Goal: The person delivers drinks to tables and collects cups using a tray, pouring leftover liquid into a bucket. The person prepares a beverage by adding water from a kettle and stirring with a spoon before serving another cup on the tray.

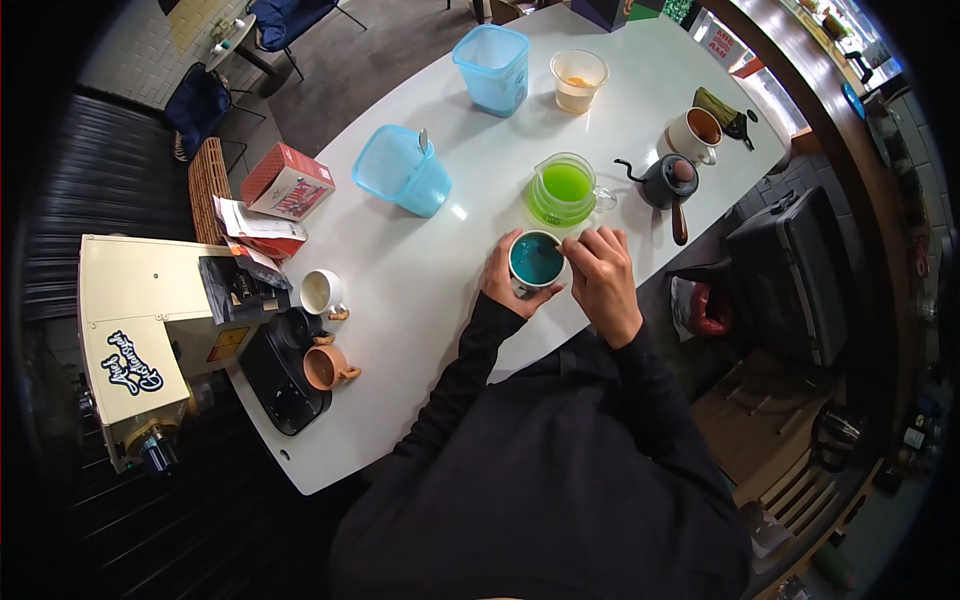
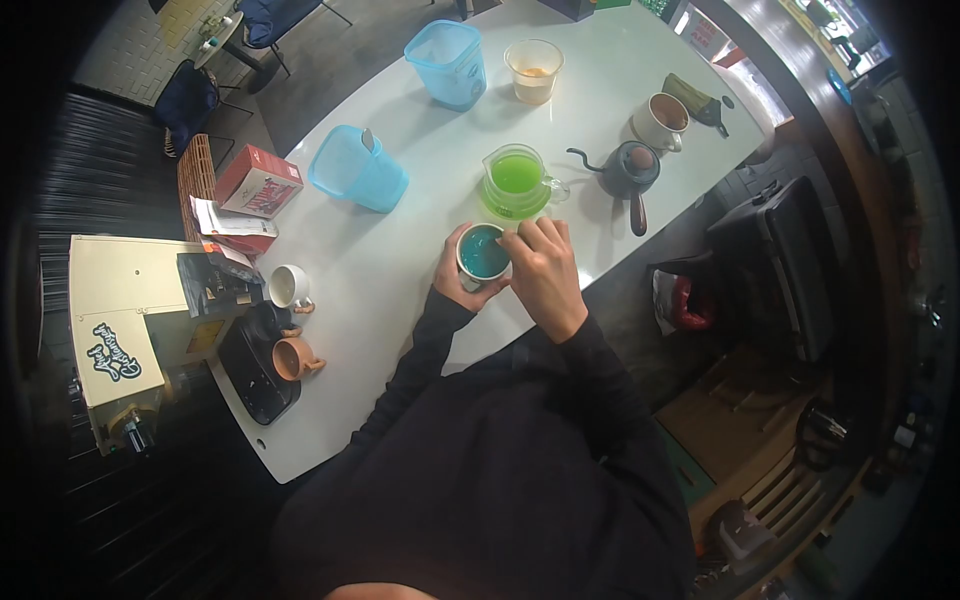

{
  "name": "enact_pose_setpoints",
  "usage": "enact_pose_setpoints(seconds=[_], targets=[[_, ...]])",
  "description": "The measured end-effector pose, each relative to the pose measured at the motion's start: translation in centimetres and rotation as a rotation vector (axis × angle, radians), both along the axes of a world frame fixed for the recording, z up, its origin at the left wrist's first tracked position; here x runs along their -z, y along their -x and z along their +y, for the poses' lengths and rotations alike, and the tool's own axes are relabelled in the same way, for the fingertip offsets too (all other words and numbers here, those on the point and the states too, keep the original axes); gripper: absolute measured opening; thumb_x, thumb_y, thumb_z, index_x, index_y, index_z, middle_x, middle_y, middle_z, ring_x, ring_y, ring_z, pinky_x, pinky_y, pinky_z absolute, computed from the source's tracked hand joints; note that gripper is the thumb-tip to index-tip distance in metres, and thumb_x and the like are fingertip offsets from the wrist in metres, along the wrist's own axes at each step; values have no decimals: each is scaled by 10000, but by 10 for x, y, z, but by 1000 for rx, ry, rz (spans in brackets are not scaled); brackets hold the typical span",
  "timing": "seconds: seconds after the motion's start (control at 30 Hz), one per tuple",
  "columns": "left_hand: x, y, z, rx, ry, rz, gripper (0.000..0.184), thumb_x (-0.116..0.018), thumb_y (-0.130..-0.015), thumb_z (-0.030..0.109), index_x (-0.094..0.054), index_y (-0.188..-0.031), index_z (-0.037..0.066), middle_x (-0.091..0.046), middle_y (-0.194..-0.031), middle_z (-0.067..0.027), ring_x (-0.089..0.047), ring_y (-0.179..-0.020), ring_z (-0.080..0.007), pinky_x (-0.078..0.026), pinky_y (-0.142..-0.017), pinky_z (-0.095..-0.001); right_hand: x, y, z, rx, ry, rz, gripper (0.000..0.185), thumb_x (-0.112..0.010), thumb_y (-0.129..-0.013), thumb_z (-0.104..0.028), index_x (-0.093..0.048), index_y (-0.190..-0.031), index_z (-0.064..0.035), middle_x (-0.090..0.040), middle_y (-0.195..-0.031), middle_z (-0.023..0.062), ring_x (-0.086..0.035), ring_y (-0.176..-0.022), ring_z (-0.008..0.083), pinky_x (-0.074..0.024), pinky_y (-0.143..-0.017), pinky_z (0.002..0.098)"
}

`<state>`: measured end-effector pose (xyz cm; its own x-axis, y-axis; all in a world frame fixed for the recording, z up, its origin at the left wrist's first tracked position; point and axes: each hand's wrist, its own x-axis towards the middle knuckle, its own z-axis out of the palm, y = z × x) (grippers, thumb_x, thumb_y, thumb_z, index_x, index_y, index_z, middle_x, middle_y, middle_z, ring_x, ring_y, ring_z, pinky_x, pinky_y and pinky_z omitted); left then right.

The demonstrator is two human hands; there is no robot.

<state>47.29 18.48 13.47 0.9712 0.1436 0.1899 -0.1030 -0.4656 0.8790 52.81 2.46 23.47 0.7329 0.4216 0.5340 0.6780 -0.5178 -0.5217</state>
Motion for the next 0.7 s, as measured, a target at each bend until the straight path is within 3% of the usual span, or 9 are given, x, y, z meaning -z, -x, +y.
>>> enact_pose_setpoints(seconds=[0.23,0.53,0.7], targets=[[2,1,2,1,23,13,969,-894,-633,337,-367,-1381,18,-506,-1310,-179,-521,-1200,-355,-439,-998,-426,5,9,0,-160,-11,147,158,-662,-684,33,-656,-828,-32,-572,-771,59,-545,-771,249,-424,-743,350],[0,0,0,-5,15,-12,963,-903,-620,329,-382,-1368,17,-523,-1287,-176,-536,-1180,-352,-449,-988,-427,8,-9,11,-21,2,-56,154,-680,-690,-1,-664,-838,-43,-573,-761,46,-557,-779,239,-428,-746,352],[2,1,0,-15,14,-17,953,-898,-625,356,-392,-1359,16,-525,-1284,-179,-536,-1180,-352,-447,-988,-428,-1,0,-9,-88,66,4,129,-696,-745,7,-652,-860,-33,-557,-733,68,-533,-727,256,-409,-699,361]])
